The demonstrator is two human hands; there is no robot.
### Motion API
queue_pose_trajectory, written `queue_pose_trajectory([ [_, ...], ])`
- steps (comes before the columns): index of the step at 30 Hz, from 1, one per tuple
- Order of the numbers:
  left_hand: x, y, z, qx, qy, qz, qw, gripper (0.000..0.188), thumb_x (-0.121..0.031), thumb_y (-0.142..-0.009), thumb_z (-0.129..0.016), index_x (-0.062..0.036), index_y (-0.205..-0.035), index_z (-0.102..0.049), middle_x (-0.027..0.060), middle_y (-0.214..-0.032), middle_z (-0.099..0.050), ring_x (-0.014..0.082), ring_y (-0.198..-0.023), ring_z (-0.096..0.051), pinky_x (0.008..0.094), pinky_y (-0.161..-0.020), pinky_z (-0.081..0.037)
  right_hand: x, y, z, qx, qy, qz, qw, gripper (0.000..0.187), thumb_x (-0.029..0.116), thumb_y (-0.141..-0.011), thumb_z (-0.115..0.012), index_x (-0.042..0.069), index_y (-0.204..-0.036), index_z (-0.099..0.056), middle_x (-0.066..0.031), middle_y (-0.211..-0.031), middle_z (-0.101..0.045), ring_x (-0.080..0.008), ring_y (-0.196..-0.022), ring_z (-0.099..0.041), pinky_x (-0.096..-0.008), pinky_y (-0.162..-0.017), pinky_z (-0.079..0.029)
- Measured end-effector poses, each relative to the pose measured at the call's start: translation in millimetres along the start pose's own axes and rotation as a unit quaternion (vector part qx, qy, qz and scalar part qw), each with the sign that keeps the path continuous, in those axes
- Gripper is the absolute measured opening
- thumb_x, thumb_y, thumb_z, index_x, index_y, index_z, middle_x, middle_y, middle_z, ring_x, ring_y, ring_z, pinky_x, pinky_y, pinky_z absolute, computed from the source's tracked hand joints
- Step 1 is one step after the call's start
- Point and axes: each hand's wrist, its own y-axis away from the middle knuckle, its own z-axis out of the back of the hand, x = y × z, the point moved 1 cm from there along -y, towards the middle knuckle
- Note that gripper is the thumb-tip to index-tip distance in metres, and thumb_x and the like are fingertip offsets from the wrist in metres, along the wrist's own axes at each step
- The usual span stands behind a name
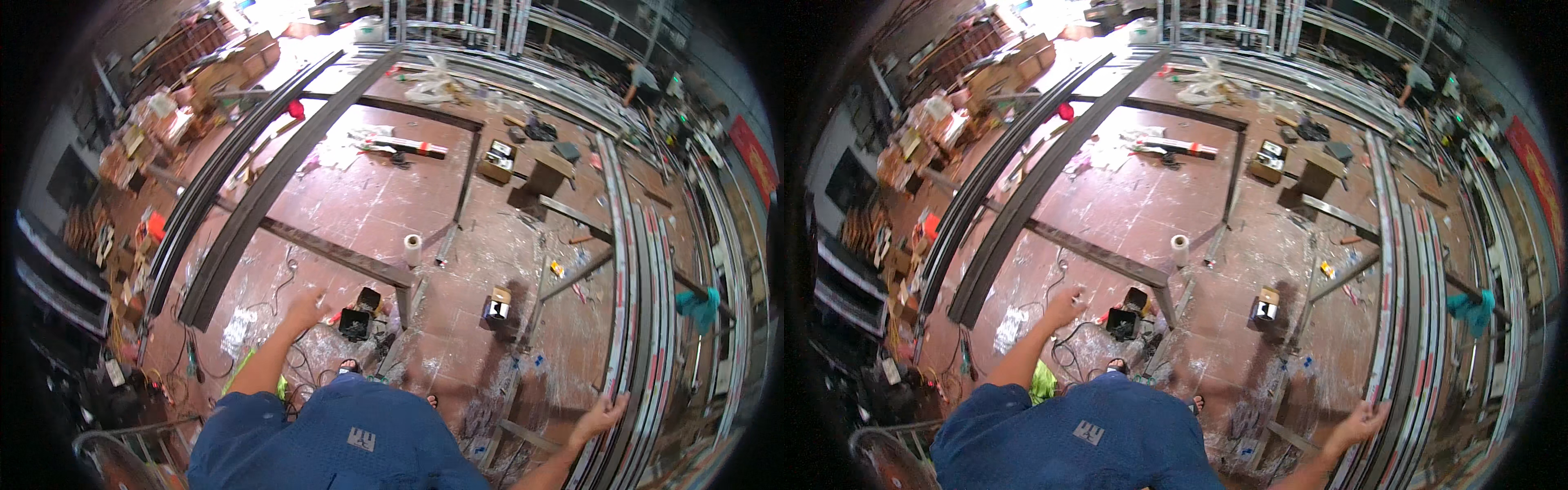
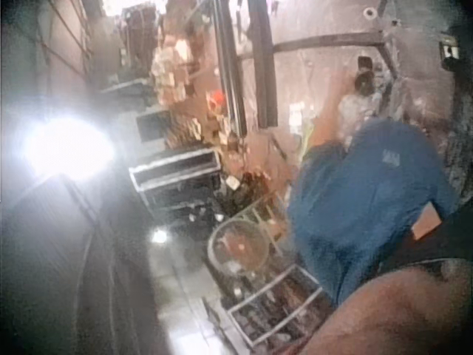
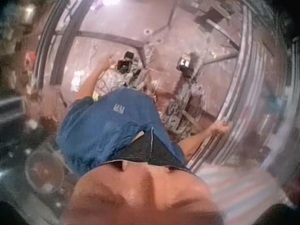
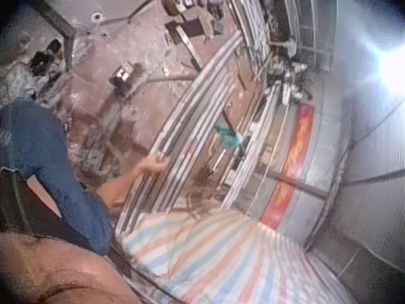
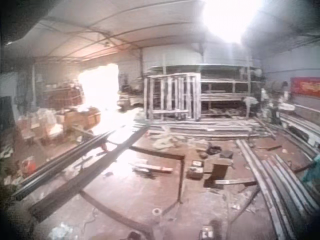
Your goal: The person lifts and moves long metal frame sections within a cluttered workshop, repeatedly picking up and repositioning them. A coworker is present and also handles materials nearby.
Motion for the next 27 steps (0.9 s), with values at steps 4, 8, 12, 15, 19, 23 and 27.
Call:
queue_pose_trajectory([
  [4, 73.6, -1.4, 116.1, -0.211, 0.013, 0.062, 0.976, 0.056, -0.032, -0.086, -0.084, -0.0072, -0.133, -0.066, 0.0186, -0.123, -0.071, 0.0373, -0.115, -0.067, 0.0457, -0.099, -0.053, 149.7, 115.7, -102.7, 0.298, -0.162, -0.277, 0.899, 0.018, 0.019, -0.097, -0.074, 0.002, -0.092, -0.072, -0.0020, -0.072, -0.065, -0.0134, -0.061, -0.057, -0.0335, -0.060, -0.046],
  [8, 141.1, 11.4, 220.1, -0.217, -0.133, 0.244, 0.936, 0.093, -0.055, -0.079, -0.085, -0.0078, -0.152, -0.052, 0.0182, -0.153, -0.055, 0.0419, -0.138, -0.053, 0.0541, -0.114, -0.043, 263.0, 249.0, -184.0, 0.574, -0.205, -0.069, 0.790, 0.025, 0.021, -0.098, -0.075, 0.000, -0.113, -0.074, -0.0065, -0.100, -0.073, -0.0159, -0.087, -0.069, -0.0315, -0.079, -0.057],
  [12, 286.3, 42.7, 239.1, -0.185, 0.067, 0.222, 0.955, 0.095, -0.048, -0.075, -0.089, 0.0073, -0.144, -0.054, 0.0317, -0.133, -0.066, 0.0424, -0.123, -0.065, 0.0474, -0.105, -0.051, 406.9, 364.9, -215.1, 0.798, -0.269, -0.094, 0.531, 0.056, 0.037, -0.098, -0.076, 0.003, -0.140, -0.063, -0.0152, -0.122, -0.073, -0.0227, -0.111, -0.070, -0.0368, -0.095, -0.056],
  [15, 261.4, 43.6, 244.6, -0.087, 0.027, 0.217, 0.972, 0.078, -0.041, -0.071, -0.092, 0.0043, -0.127, -0.062, 0.0267, -0.120, -0.071, 0.0415, -0.108, -0.070, 0.0478, -0.095, -0.055, 477.5, 441.9, -222.3, 0.857, -0.245, -0.008, 0.453, 0.072, 0.045, -0.098, -0.074, 0.004, -0.153, -0.051, -0.0181, -0.125, -0.072, -0.0260, -0.115, -0.068, -0.0396, -0.099, -0.054],
  [19, 182.7, 38.6, 241.1, 0.027, 0.031, 0.171, 0.984, 0.098, -0.033, -0.065, -0.097, 0.0040, -0.143, -0.051, 0.0261, -0.127, -0.067, 0.0415, -0.118, -0.067, 0.0463, -0.102, -0.053, 538.9, 527.5, -219.7, 0.891, -0.272, -0.054, 0.360, 0.100, 0.057, -0.096, -0.073, 0.000, -0.164, -0.027, -0.0251, -0.130, -0.067, -0.0304, -0.118, -0.066, -0.0404, -0.103, -0.051],
  [23, 189.4, 48.7, 182.8, -0.023, 0.289, 0.107, 0.951, 0.091, -0.030, -0.075, -0.092, 0.0044, -0.147, -0.047, 0.0193, -0.131, -0.066, 0.0308, -0.114, -0.066, 0.0404, -0.103, -0.051, 568.7, 579.9, -195.7, 0.873, -0.283, -0.141, 0.371, 0.116, 0.059, -0.091, -0.078, -0.001, -0.167, -0.014, -0.0288, -0.144, -0.055, -0.0316, -0.130, -0.059, -0.0402, -0.110, -0.047],
  [27, 199.2, 46.6, 131.1, 0.046, 0.470, 0.191, 0.860, 0.061, -0.034, -0.090, -0.083, 0.0049, -0.132, -0.059, 0.0128, -0.119, -0.070, 0.0242, -0.105, -0.066, 0.0386, -0.095, -0.052, 572.1, 586.9, -180.6, 0.771, -0.399, -0.252, 0.428, 0.124, 0.048, -0.085, -0.088, -0.005, -0.164, -0.008, -0.0290, -0.160, -0.037, -0.0340, -0.147, -0.042, -0.0419, -0.123, -0.034],
])
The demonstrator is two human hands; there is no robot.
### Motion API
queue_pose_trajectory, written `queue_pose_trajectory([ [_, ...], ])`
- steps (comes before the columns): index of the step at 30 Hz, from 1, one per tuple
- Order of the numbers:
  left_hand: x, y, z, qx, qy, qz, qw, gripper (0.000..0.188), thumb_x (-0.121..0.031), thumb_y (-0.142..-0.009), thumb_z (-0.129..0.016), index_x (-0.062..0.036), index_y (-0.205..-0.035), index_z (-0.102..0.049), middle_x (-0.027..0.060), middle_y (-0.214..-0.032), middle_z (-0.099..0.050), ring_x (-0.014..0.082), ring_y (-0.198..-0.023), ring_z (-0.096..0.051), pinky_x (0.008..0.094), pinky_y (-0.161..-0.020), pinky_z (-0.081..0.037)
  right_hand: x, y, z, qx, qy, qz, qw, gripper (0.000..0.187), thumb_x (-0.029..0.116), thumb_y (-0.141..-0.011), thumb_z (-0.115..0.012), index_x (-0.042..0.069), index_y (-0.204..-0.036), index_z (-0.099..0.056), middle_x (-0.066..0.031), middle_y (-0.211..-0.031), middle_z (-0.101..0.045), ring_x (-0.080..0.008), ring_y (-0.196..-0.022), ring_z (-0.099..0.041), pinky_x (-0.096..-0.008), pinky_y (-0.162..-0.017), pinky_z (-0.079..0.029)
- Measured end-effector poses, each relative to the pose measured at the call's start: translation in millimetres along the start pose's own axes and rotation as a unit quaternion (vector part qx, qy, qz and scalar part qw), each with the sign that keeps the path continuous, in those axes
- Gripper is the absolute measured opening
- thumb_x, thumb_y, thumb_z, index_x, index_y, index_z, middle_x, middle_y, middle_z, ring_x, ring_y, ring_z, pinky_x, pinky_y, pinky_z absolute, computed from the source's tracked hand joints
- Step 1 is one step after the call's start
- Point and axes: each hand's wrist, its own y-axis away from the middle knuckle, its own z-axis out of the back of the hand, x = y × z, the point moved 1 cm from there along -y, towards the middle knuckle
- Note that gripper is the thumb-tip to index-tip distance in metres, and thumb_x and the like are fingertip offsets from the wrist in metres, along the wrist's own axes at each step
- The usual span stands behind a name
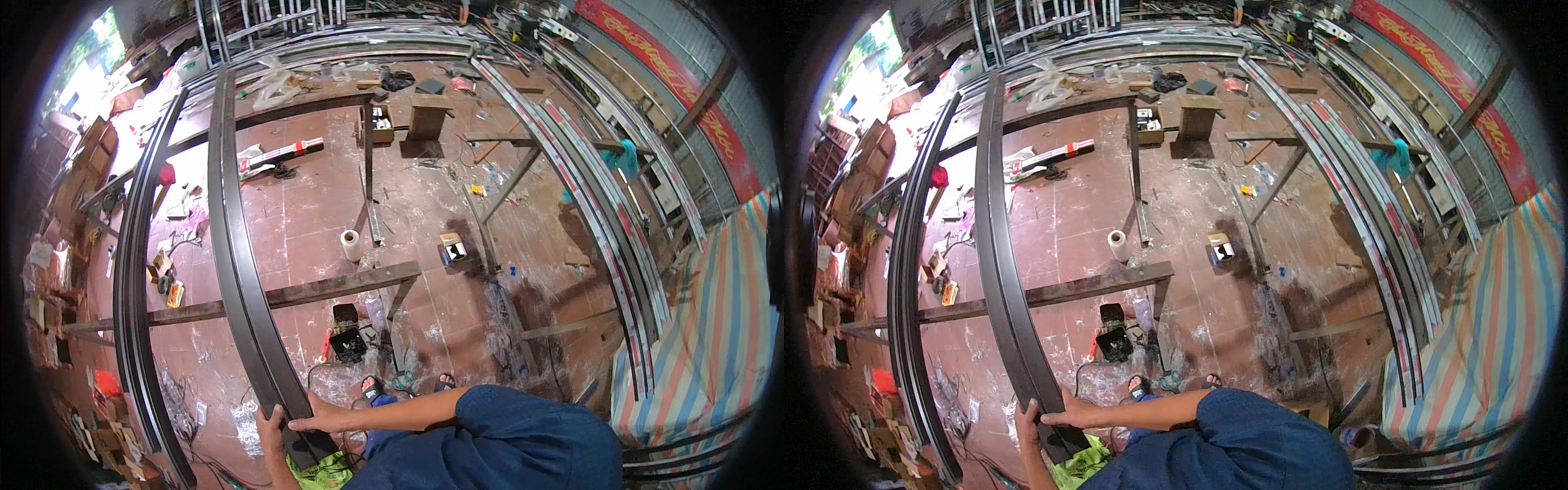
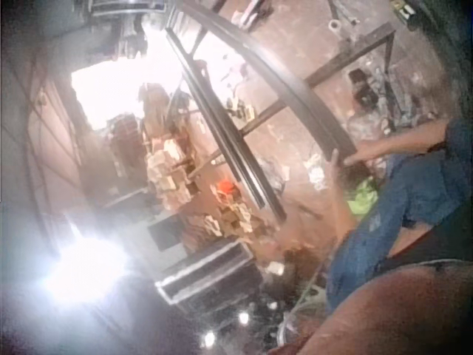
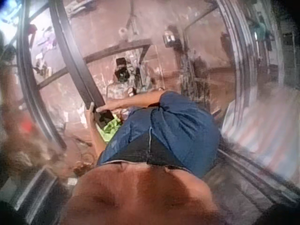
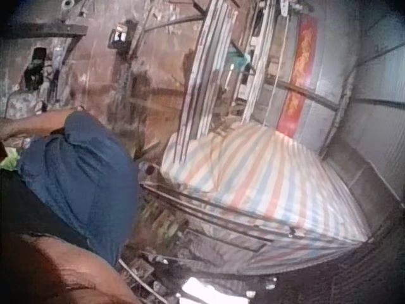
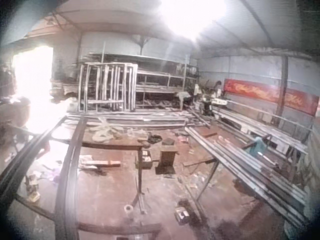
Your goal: The person lifts and moves long metal frame sections within a cluttered workshop, repeatedly picking up and repositioning them. A coworker is present and also handles materials nearby.
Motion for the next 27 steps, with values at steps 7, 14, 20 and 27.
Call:
queue_pose_trajectory([
  [7, 15.4, 8.8, -107.2, 0.043, 0.219, 0.098, 0.970, 0.068, -0.058, -0.103, -0.058, -0.0029, -0.143, -0.059, 0.0140, -0.134, -0.069, 0.0309, -0.117, -0.068, 0.0453, -0.103, -0.055, 55.5, 84.2, 45.4, -0.249, 0.213, 0.004, 0.945, 0.134, 0.045, -0.073, -0.093, -0.001, -0.166, -0.008, -0.0395, -0.154, -0.036, -0.0519, -0.142, -0.042, -0.0510, -0.116, -0.042],
  [14, 12.3, 22.0, -217.8, 0.170, 0.312, 0.169, 0.919, 0.081, -0.062, -0.101, -0.053, -0.0032, -0.157, -0.044, 0.0188, -0.153, -0.054, 0.0370, -0.138, -0.055, 0.0515, -0.119, -0.043, 113.8, 153.4, 128.9, -0.247, 0.412, -0.030, 0.877, 0.127, 0.057, -0.060, -0.093, 0.009, -0.162, -0.035, -0.0376, -0.150, -0.036, -0.0551, -0.133, -0.046, -0.0588, -0.108, -0.047],
  [20, 14.4, 27.6, -337.0, 0.204, 0.337, 0.121, 0.911, 0.086, -0.078, -0.094, -0.056, -0.0087, -0.144, -0.060, 0.0124, -0.140, -0.067, 0.0338, -0.126, -0.064, 0.0509, -0.112, -0.048, 149.2, 191.0, 192.0, -0.288, 0.523, -0.048, 0.801, 0.132, 0.074, -0.057, -0.087, 0.013, -0.163, -0.039, -0.0373, -0.137, -0.047, -0.0541, -0.125, -0.054, -0.0595, -0.104, -0.048],
  [27, -12.6, 100.4, -384.2, 0.352, 0.473, 0.174, 0.789, 0.078, -0.067, -0.097, -0.059, -0.0099, -0.149, -0.056, 0.0114, -0.145, -0.065, 0.0338, -0.133, -0.061, 0.0523, -0.118, -0.044, 167.7, 277.8, 216.6, -0.259, 0.539, -0.082, 0.797, 0.121, 0.057, -0.063, -0.086, 0.014, -0.164, -0.035, -0.0362, -0.132, -0.049, -0.0544, -0.123, -0.054, -0.0564, -0.104, -0.049],
])
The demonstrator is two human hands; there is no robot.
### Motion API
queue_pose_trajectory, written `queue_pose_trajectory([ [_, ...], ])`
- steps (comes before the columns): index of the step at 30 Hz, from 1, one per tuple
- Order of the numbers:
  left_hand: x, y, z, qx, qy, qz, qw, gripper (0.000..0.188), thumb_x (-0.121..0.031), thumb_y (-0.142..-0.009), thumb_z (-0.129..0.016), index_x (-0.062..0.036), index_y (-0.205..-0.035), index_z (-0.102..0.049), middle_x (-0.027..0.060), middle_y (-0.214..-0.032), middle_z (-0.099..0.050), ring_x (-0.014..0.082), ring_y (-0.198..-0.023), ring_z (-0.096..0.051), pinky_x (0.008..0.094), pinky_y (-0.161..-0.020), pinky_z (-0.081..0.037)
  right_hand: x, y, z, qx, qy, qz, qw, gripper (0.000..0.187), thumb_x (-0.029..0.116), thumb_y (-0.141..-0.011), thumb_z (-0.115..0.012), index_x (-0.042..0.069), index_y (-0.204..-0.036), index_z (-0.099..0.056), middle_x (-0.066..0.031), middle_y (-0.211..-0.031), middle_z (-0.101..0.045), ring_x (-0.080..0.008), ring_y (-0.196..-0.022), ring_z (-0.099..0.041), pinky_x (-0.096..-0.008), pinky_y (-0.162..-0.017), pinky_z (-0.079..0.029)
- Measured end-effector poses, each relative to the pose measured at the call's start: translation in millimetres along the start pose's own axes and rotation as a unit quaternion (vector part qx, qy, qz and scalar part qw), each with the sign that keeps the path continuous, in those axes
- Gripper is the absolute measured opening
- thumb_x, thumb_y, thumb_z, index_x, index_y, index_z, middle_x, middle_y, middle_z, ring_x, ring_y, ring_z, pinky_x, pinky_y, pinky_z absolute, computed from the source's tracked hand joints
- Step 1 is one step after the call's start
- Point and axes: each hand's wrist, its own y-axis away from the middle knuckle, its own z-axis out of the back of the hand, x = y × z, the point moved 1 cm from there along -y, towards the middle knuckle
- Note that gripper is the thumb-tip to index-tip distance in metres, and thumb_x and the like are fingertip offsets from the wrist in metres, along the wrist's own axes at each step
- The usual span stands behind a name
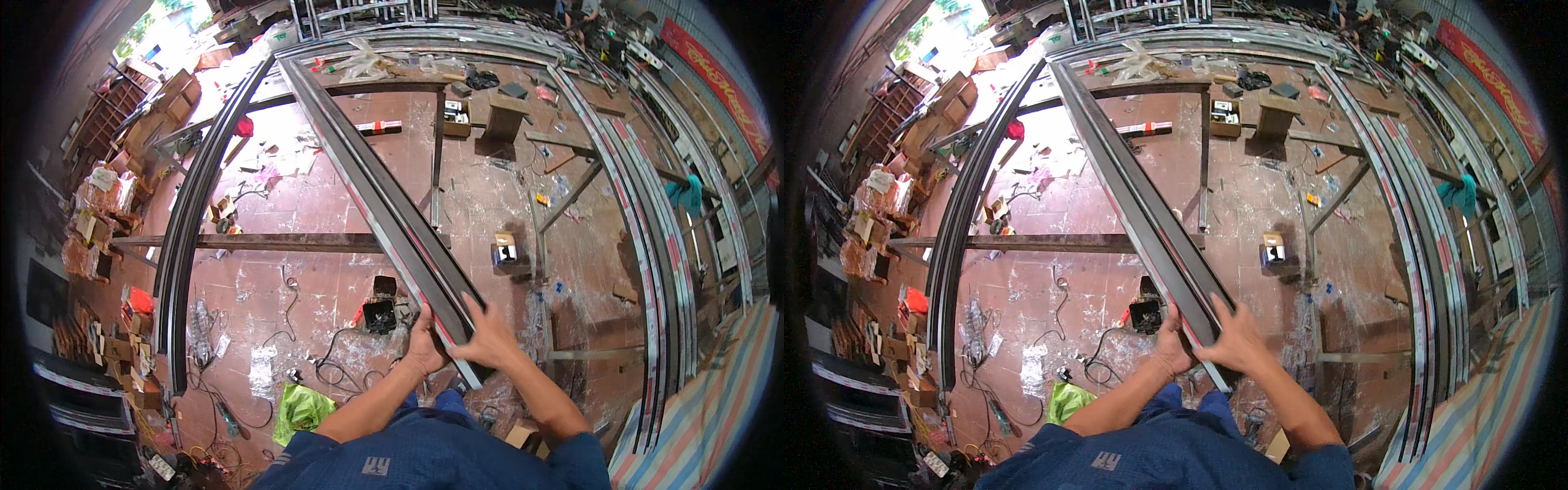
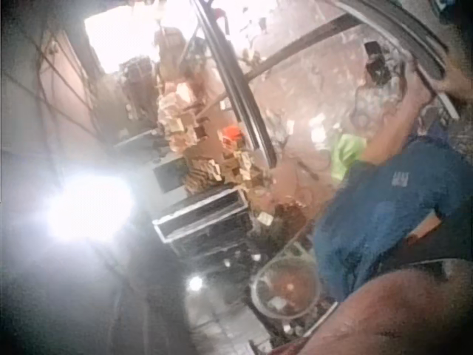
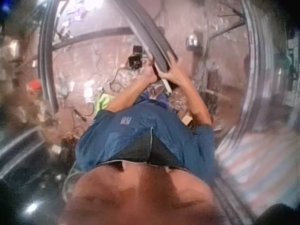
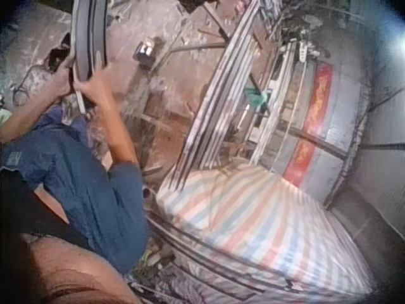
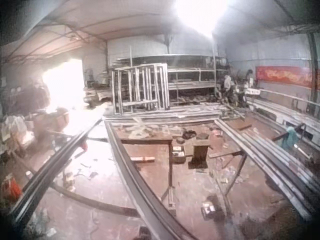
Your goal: The person lifts and moves long metal frame sections within a cluttered workshop, repeatedly picking up and repositioning them. A coworker is present and also handles materials nearby.
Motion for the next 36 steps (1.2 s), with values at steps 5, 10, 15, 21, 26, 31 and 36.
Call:
queue_pose_trajectory([
  [5, -61.6, -58.9, 22.0, 0.038, 0.015, -0.012, 0.999, 0.083, -0.072, -0.089, -0.068, -0.0066, -0.140, -0.063, 0.0143, -0.130, -0.071, 0.0364, -0.118, -0.068, 0.0557, -0.106, -0.054, -31.5, 117.3, 34.9, 0.021, 0.042, 0.000, 0.999, 0.121, 0.054, -0.062, -0.089, 0.012, -0.162, -0.037, -0.0372, -0.140, -0.046, -0.0547, -0.128, -0.052, -0.0557, -0.108, -0.047],
  [10, -137.3, -101.7, 16.9, 0.159, 0.062, 0.005, 0.985, 0.078, -0.067, -0.090, -0.072, -0.0019, -0.131, -0.067, 0.0167, -0.122, -0.075, 0.0372, -0.111, -0.071, 0.0543, -0.102, -0.057, -50.0, 252.5, 42.5, 0.026, 0.071, -0.033, 0.997, 0.127, 0.063, -0.059, -0.089, 0.007, -0.161, -0.037, -0.0315, -0.134, -0.045, -0.0500, -0.124, -0.049, -0.0600, -0.106, -0.040],
  [15, -45.2, -96.4, 28.2, 0.047, 0.027, 0.068, 0.996, 0.088, -0.075, -0.081, -0.075, -0.0069, -0.136, -0.066, 0.0148, -0.127, -0.074, 0.0360, -0.120, -0.068, 0.0551, -0.109, -0.052, -77.1, 337.6, 8.1, -0.054, 0.091, -0.093, 0.990, 0.130, 0.068, -0.056, -0.089, 0.014, -0.163, -0.041, -0.0316, -0.152, -0.046, -0.0548, -0.135, -0.047, -0.0603, -0.112, -0.040],
  [21, 60.6, -80.4, -34.6, 0.059, -0.015, 0.155, 0.986, 0.105, -0.083, -0.071, -0.076, -0.0091, -0.145, -0.061, 0.0152, -0.142, -0.066, 0.0378, -0.132, -0.060, 0.0589, -0.118, -0.042, -139.5, 439.0, 5.3, -0.072, 0.129, -0.225, 0.963, 0.128, 0.054, -0.055, -0.095, 0.014, -0.164, -0.041, -0.0305, -0.151, -0.048, -0.0529, -0.135, -0.048, -0.0615, -0.112, -0.040],
  [26, 196.7, -113.2, -60.0, 0.099, 0.017, 0.259, 0.961, 0.101, -0.079, -0.072, -0.079, -0.0107, -0.145, -0.062, 0.0128, -0.144, -0.066, 0.0364, -0.133, -0.059, 0.0589, -0.119, -0.040, -162.3, 512.7, 18.7, -0.185, 0.145, -0.293, 0.927, 0.136, 0.042, -0.045, -0.101, 0.017, -0.164, -0.039, -0.0288, -0.153, -0.047, -0.0519, -0.134, -0.050, -0.0614, -0.110, -0.042],
  [31, 311.7, -141.0, -91.0, 0.076, 0.011, 0.297, 0.952, 0.101, -0.077, -0.074, -0.080, -0.0095, -0.146, -0.059, 0.0135, -0.143, -0.065, 0.0374, -0.133, -0.059, 0.0620, -0.117, -0.041, -203.5, 554.1, 38.7, -0.224, 0.122, -0.320, 0.912, 0.111, 0.048, -0.072, -0.094, 0.014, -0.162, -0.040, -0.0330, -0.147, -0.049, -0.0558, -0.131, -0.049, -0.0668, -0.107, -0.042],
  [36, 390.4, -148.8, -131.9, 0.072, -0.042, 0.311, 0.947, 0.101, -0.079, -0.078, -0.073, -0.0076, -0.147, -0.056, 0.0170, -0.142, -0.065, 0.0389, -0.130, -0.060, 0.0640, -0.113, -0.046, -233.4, 582.8, 36.0, -0.263, 0.107, -0.363, 0.887, 0.106, 0.046, -0.073, -0.093, 0.012, -0.161, -0.043, -0.0339, -0.144, -0.051, -0.0563, -0.131, -0.049, -0.0660, -0.107, -0.042],
])
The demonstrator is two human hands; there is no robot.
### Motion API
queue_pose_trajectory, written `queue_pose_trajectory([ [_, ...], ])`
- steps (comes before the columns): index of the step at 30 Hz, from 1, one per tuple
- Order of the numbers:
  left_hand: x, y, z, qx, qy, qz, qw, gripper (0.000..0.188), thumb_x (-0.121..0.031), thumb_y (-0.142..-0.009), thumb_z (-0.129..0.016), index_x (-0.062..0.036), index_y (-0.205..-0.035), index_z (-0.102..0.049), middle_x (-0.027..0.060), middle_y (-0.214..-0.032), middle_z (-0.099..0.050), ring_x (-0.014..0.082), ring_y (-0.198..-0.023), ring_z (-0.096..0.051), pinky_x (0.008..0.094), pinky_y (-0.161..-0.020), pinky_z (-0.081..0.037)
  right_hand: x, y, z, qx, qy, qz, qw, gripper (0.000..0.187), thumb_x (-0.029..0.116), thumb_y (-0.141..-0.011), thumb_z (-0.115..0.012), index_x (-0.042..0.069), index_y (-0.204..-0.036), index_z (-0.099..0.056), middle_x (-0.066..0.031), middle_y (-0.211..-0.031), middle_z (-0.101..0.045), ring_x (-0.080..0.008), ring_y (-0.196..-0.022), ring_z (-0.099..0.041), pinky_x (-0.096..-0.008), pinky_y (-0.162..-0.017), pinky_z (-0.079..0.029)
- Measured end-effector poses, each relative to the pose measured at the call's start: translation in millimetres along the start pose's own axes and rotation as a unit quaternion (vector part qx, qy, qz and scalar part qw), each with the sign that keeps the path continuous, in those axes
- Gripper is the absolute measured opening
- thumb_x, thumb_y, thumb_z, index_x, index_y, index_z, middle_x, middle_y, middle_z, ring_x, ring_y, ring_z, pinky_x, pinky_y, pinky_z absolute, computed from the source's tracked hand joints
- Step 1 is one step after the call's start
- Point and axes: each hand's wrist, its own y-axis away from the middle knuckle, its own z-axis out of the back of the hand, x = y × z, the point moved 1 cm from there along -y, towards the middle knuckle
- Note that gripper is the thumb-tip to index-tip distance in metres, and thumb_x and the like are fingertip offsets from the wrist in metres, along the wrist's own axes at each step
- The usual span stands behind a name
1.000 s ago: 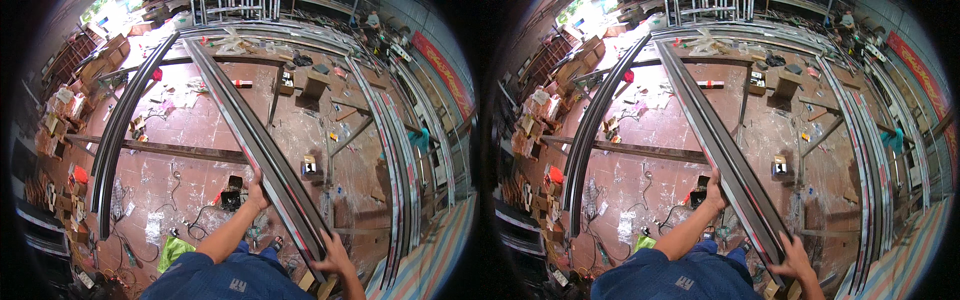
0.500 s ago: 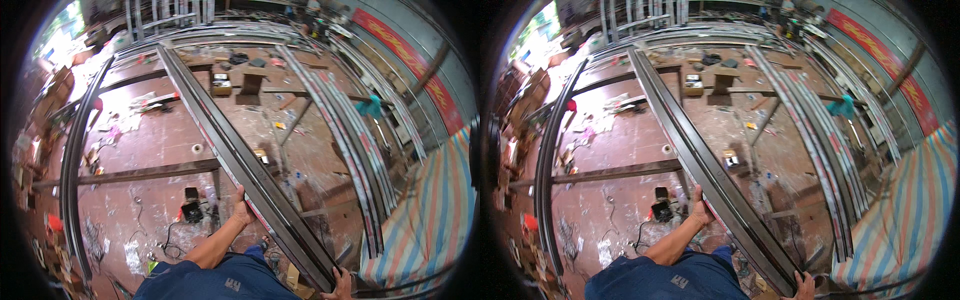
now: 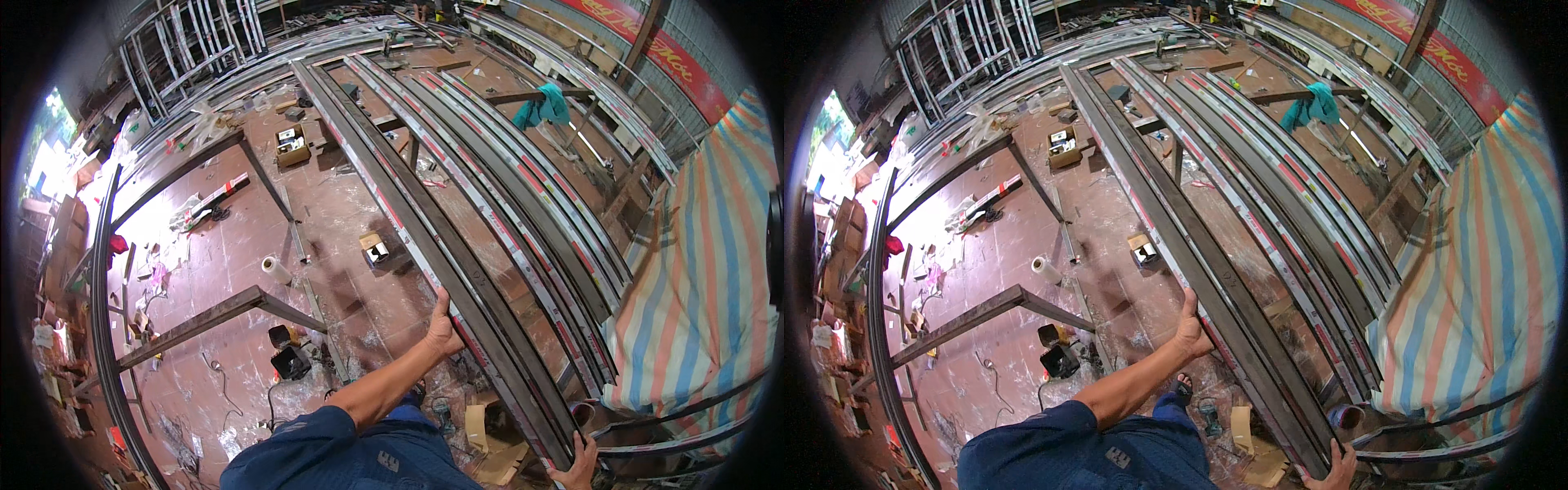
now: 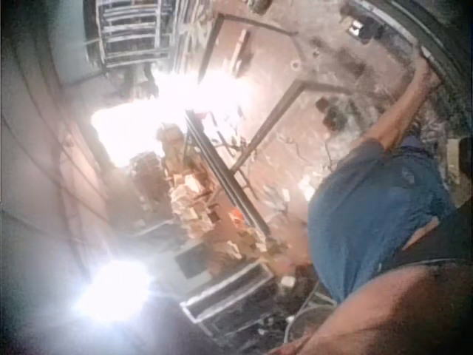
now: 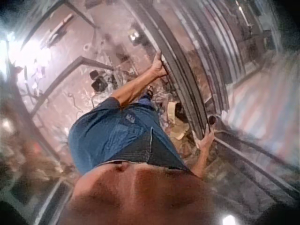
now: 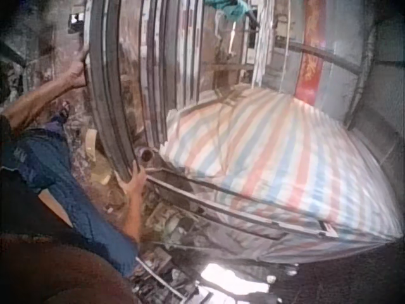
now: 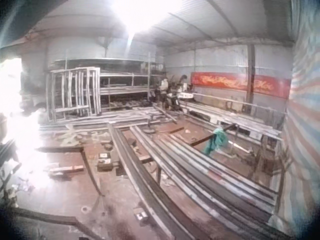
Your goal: The person lifts and moves long metal frame sections within a cluttered workshop, repeatedly picking up and repositioning them. A coworker is present and also handles materials nearby.
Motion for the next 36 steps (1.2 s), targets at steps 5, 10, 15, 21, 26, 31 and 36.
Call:
queue_pose_trajectory([
  [5, 30.6, -50.8, -13.3, -0.124, -0.025, -0.036, 0.991, 0.091, -0.079, -0.090, -0.065, -0.0068, -0.144, -0.055, 0.0177, -0.133, -0.067, 0.0356, -0.119, -0.066, 0.0550, -0.105, -0.053, -27.8, -8.8, 18.4, 0.105, -0.061, -0.095, 0.988, 0.099, 0.050, -0.082, -0.088, 0.015, -0.162, -0.042, -0.0330, -0.147, -0.050, -0.0554, -0.135, -0.047, -0.0677, -0.110, -0.039],
  [10, 1.2, -103.7, -17.3, -0.340, -0.451, -0.227, 0.794, 0.074, -0.060, -0.095, -0.072, 0.0051, -0.127, -0.056, 0.0213, -0.123, -0.067, 0.0284, -0.110, -0.066, 0.0407, -0.096, -0.052, -91.6, -6.6, -29.0, 0.160, -0.081, -0.176, 0.968, 0.125, 0.060, -0.055, -0.090, 0.009, -0.159, -0.044, -0.0266, -0.141, -0.046, -0.0495, -0.131, -0.045, -0.0607, -0.109, -0.034],
  [15, -3.9, -127.7, 1.9, -0.257, -0.478, -0.189, 0.818, 0.089, -0.051, -0.090, -0.082, 0.0088, -0.137, -0.037, 0.0227, -0.133, -0.060, 0.0317, -0.120, -0.061, 0.0418, -0.105, -0.048, -129.8, -9.8, -64.8, 0.089, -0.029, -0.169, 0.981, 0.125, 0.089, -0.069, -0.073, 0.011, -0.161, -0.042, -0.0282, -0.160, -0.035, -0.0501, -0.146, -0.035, -0.0673, -0.113, -0.031],
  [21, 20.7, -172.5, -3.0, -0.246, -0.511, -0.152, 0.810, 0.088, -0.052, -0.091, -0.081, 0.0092, -0.134, -0.034, 0.0251, -0.134, -0.055, 0.0293, -0.123, -0.056, 0.0397, -0.107, -0.046, -151.1, -20.4, -82.9, -0.034, 0.027, -0.292, 0.956, 0.118, 0.089, -0.073, -0.070, 0.009, -0.157, -0.046, -0.0216, -0.168, -0.031, -0.0481, -0.149, -0.034, -0.0674, -0.118, -0.028],
  [26, 26.3, -187.4, -1.6, -0.262, -0.499, -0.169, 0.809, 0.090, -0.054, -0.090, -0.082, 0.0072, -0.138, -0.036, 0.0205, -0.131, -0.057, 0.0266, -0.117, -0.059, 0.0386, -0.100, -0.050, -148.1, -29.0, -88.6, -0.066, 0.059, -0.283, 0.955, 0.114, 0.086, -0.073, -0.073, 0.011, -0.155, -0.047, -0.0193, -0.166, -0.035, -0.0475, -0.147, -0.038, -0.0662, -0.117, -0.030],
  [31, 27.1, -196.9, -23.0, -0.251, -0.530, -0.073, 0.807, 0.102, -0.065, -0.089, -0.077, 0.0100, -0.142, -0.032, 0.0258, -0.135, -0.054, 0.0322, -0.120, -0.061, 0.0434, -0.099, -0.053, -169.5, -33.7, -104.8, -0.092, 0.074, -0.261, 0.958, 0.106, 0.075, -0.076, -0.079, 0.015, -0.156, -0.046, -0.0184, -0.166, -0.035, -0.0438, -0.150, -0.036, -0.0636, -0.119, -0.029],
  [36, -29.3, -160.7, -6.3, -0.152, -0.641, -0.021, 0.752, 0.101, -0.074, -0.092, -0.066, 0.0012, -0.153, -0.039, 0.0302, -0.142, -0.056, 0.0415, -0.126, -0.061, 0.0490, -0.108, -0.049, -158.9, -59.3, -97.7, -0.074, 0.084, -0.271, 0.956, 0.109, 0.080, -0.081, -0.071, 0.014, -0.163, -0.040, -0.0207, -0.167, -0.035, -0.0441, -0.154, -0.030, -0.0615, -0.124, -0.026],
])
